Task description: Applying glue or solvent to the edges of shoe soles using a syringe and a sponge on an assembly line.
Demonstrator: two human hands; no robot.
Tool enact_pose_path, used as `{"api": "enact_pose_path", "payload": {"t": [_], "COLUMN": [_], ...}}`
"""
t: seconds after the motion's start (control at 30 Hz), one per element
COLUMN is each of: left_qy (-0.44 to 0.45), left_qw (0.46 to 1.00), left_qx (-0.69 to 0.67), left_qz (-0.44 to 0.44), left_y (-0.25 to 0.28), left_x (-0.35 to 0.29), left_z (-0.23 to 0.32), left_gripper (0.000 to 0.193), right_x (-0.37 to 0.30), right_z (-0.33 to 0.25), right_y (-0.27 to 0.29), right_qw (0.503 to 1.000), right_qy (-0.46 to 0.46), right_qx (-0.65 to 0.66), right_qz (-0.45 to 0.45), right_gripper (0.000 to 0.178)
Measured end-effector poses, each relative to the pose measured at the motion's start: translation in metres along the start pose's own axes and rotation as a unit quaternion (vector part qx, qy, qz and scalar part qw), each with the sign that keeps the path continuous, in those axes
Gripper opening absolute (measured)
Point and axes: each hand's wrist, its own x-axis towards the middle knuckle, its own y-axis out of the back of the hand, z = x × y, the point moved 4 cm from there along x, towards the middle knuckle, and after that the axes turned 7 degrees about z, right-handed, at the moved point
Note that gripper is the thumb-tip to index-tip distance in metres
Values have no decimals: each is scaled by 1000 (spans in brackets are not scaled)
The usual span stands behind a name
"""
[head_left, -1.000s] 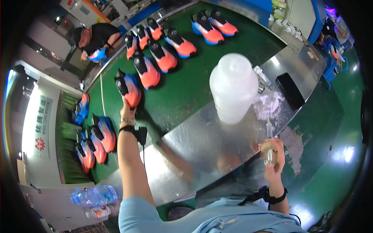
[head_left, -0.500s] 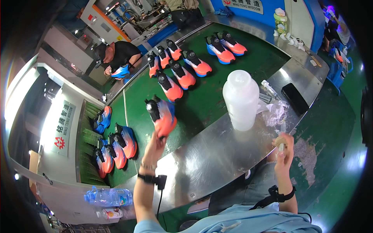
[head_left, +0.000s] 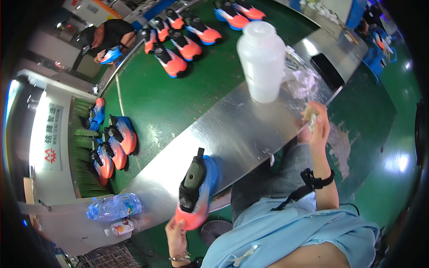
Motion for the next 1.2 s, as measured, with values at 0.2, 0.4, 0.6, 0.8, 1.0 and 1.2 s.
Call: {"api": "enact_pose_path", "payload": {"t": [0.2, 0.4, 0.6, 0.8, 1.0, 1.2], "left_qy": [-294, -459, -640, -684, -679, -629], "left_qw": [952, 888, 742, 676, 676, 710], "left_qx": [58, 14, 89, 80, 81, 167], "left_qz": [71, -41, -179, -262, -274, -267], "left_y": [-55, -155, -231, -249, -252, -253], "left_x": [48, 67, 42, 36, 40, 42], "left_z": [83, 123, 152, 152, 154, 157], "left_gripper": [26, 37, 41, 46, 48, 64], "right_x": [-6, -10, -14, -15, -15, -12], "right_z": [0, -24, -128, -169, -159, -150], "right_y": [2, 7, -5, -37, -55, -63], "right_qw": [997, 987, 890, 783, 763, 772], "right_qy": [51, -54, -44, -151, -182, -183], "right_qx": [40, 142, 348, 466, 504, 502], "right_qz": [-39, -56, -293, -383, -362, -345], "right_gripper": [41, 55, 63, 31, 32, 38]}}
